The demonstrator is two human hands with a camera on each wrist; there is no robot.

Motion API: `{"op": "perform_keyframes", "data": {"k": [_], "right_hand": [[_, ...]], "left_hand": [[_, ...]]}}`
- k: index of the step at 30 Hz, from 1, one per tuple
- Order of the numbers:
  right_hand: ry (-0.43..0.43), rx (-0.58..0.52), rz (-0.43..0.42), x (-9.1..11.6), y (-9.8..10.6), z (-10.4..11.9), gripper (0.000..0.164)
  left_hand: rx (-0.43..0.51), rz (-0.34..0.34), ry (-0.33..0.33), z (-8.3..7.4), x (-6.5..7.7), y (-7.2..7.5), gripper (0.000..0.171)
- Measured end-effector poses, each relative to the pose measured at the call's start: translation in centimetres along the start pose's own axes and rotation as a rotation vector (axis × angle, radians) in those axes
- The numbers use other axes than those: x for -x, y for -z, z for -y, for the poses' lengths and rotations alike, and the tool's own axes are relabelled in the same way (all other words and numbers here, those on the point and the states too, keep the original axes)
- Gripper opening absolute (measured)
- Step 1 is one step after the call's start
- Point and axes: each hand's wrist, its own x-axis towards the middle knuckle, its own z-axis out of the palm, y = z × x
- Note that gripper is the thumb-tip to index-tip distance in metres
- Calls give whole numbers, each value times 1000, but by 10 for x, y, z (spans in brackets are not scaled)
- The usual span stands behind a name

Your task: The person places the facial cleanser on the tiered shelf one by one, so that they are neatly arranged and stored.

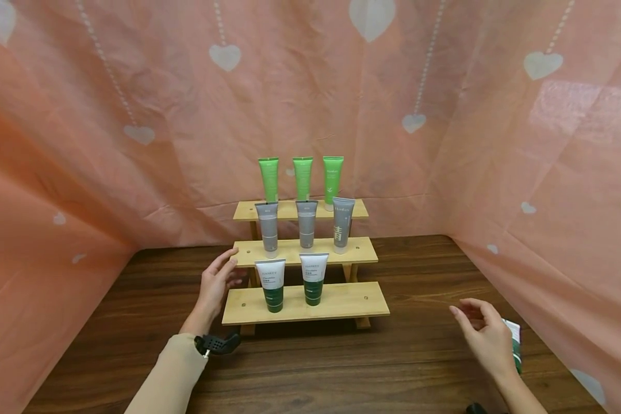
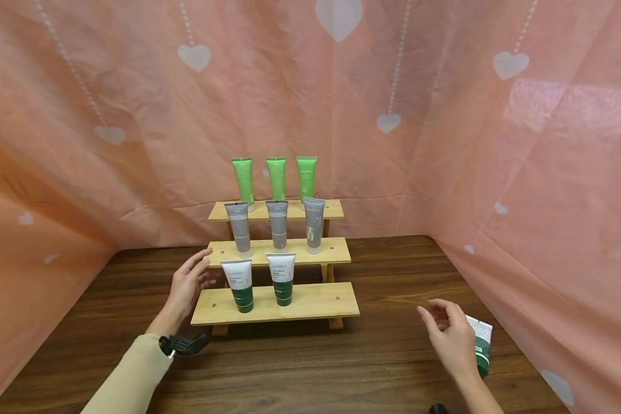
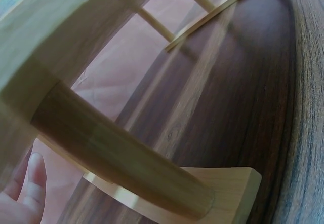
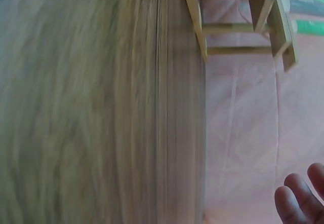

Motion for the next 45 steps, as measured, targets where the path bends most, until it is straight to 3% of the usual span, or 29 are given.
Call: {"op": "perform_keyframes", "data": {"k": [7,13,25,34,40,45], "right_hand": [[-95,85,2,3,20,1,23],[-111,151,40,7,36,-5,25],[-192,240,27,9,57,-17,30],[-298,294,14,9,66,-26,30],[-315,358,114,9,72,-30,36],[-320,392,170,10,73,-34,40]], "left_hand": [[-37,-10,-15,-1,-3,-3,41],[-41,-15,-17,-4,-5,-3,40],[-86,-12,-15,-10,-9,0,40],[-160,49,-27,-12,-12,8,46],[-175,64,-9,-23,-2,7,43],[-169,54,-23,-13,-6,9,47]]}}
